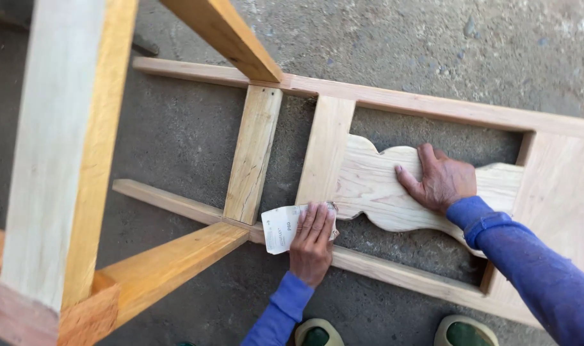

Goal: The person sands the wooden frame of a chair using sandpaper.

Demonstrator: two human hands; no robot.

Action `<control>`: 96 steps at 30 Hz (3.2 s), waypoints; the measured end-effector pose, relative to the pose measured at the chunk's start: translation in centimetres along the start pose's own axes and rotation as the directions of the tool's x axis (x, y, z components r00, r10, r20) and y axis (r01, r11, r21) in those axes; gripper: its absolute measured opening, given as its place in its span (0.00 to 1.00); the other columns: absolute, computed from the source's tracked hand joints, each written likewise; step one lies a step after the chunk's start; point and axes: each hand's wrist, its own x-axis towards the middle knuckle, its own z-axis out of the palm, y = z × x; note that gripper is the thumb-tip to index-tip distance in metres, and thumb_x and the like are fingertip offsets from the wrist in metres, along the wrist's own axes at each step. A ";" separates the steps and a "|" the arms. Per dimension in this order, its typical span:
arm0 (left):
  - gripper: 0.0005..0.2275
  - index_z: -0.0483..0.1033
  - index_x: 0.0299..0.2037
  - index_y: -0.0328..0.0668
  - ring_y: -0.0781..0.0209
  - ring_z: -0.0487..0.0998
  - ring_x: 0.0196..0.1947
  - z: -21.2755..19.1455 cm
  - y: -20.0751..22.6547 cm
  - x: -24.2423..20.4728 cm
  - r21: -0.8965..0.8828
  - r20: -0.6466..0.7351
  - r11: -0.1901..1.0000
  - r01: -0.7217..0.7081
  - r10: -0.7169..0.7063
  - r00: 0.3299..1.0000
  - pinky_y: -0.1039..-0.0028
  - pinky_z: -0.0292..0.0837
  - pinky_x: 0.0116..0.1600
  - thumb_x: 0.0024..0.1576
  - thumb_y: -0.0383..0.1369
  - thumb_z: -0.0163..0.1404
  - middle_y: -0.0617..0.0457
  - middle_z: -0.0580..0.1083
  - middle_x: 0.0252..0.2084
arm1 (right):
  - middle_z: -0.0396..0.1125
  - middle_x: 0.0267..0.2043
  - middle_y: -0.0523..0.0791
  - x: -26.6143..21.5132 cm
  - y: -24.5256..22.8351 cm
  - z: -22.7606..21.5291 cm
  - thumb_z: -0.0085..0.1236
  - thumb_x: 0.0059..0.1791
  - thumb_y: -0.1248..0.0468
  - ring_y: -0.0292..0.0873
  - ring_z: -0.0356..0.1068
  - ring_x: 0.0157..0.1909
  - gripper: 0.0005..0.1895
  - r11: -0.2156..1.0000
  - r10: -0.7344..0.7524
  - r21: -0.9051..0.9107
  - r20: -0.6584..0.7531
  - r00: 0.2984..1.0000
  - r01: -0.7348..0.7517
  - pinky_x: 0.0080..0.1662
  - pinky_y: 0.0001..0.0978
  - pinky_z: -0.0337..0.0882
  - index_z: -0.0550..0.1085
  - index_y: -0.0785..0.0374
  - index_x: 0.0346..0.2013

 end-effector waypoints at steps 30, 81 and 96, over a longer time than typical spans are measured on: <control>0.20 0.73 0.63 0.33 0.43 0.63 0.74 8.6 4.6 12.8 -0.091 -0.025 0.996 0.008 -0.010 1.000 0.52 0.51 0.78 0.61 0.33 0.51 0.42 0.69 0.69 | 0.74 0.39 0.55 0.0 -0.5 -0.7 0.47 0.50 0.35 0.61 0.76 0.37 0.31 1.000 0.008 0.010 0.022 1.000 -0.009 0.38 0.53 0.75 0.69 0.58 0.50; 0.28 0.65 0.68 0.39 0.33 0.68 0.53 -1.2 -3.0 4.1 -0.183 0.067 0.948 0.261 -0.253 0.965 0.49 0.68 0.56 0.57 0.41 0.52 0.38 0.57 0.72 | 0.52 0.71 0.53 1.1 -9.2 4.5 0.44 0.50 0.44 0.57 0.49 0.74 0.33 0.961 0.077 -0.232 -0.302 0.950 -0.152 0.65 0.62 0.52 0.61 0.51 0.68; 0.27 0.64 0.68 0.42 0.39 0.70 0.50 -3.2 -1.3 3.7 -0.070 0.040 0.969 0.237 -0.235 0.971 0.52 0.71 0.53 0.59 0.41 0.49 0.40 0.60 0.71 | 0.63 0.68 0.43 0.9 -9.0 5.1 0.40 0.59 0.56 0.54 0.53 0.73 0.22 0.993 0.010 -0.104 -0.374 0.927 -0.052 0.66 0.56 0.50 0.72 0.58 0.64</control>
